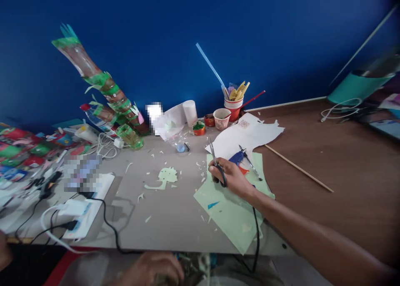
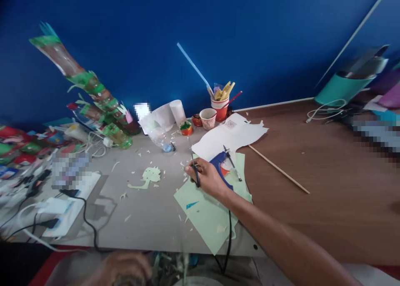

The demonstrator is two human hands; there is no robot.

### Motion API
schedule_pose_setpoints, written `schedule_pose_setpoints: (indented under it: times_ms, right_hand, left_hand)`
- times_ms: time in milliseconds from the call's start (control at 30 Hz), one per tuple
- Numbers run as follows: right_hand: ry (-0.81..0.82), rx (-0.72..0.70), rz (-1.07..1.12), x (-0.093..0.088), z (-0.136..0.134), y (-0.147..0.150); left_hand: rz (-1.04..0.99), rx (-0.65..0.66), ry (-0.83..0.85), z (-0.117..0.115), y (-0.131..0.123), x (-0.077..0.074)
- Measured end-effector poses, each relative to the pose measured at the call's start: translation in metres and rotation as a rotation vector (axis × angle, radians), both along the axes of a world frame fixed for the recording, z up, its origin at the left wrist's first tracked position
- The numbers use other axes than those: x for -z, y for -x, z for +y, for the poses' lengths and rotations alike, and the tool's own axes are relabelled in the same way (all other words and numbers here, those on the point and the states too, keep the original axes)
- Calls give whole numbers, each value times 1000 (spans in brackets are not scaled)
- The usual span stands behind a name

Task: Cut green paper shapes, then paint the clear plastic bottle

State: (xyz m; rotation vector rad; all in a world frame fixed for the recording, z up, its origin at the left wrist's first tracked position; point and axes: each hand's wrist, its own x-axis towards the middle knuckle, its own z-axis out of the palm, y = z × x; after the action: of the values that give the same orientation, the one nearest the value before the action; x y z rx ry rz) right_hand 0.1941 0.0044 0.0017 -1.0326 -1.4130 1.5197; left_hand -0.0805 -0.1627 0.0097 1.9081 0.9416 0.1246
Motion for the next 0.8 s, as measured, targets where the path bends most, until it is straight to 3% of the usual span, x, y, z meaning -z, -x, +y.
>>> schedule_pose_setpoints:
  times_ms: [67, 100, 167, 267, 333, 433, 567, 667, 800]
  right_hand:
    - [-2, -1, 16, 1, -1, 1]
    - [-4, 3, 22, 1, -1, 2]
    - [-8, 19, 24, 1, 0, 2]
    - [-16, 43, 14, -3, 2, 0]
    - [-38, 64, 23, -7, 4, -3]
    - [-84, 122, 45, -11, 5, -6]
    - [-132, 216, 54, -7, 9, -11]
    - [-152, 272, 63, -2, 13, -14]
    - [-147, 328, 95, -1, 20, -18]
  left_hand:
    - [102, -206, -137, 9, -7, -15]
    - [121, -215, -194, 14, -13, -21]
    - [108, -154, -214, 24, -28, -30]
    - [3, 90, 50, 37, -49, -38]
    - [-16, 117, 80, 48, -56, -39]
    - [47, -99, -256, 77, -59, -29]
    - [104, -290, -533, 128, -67, -1]
    - [147, -281, -615, 155, -80, 15]
    - [124, -267, -568, 166, -93, 20]
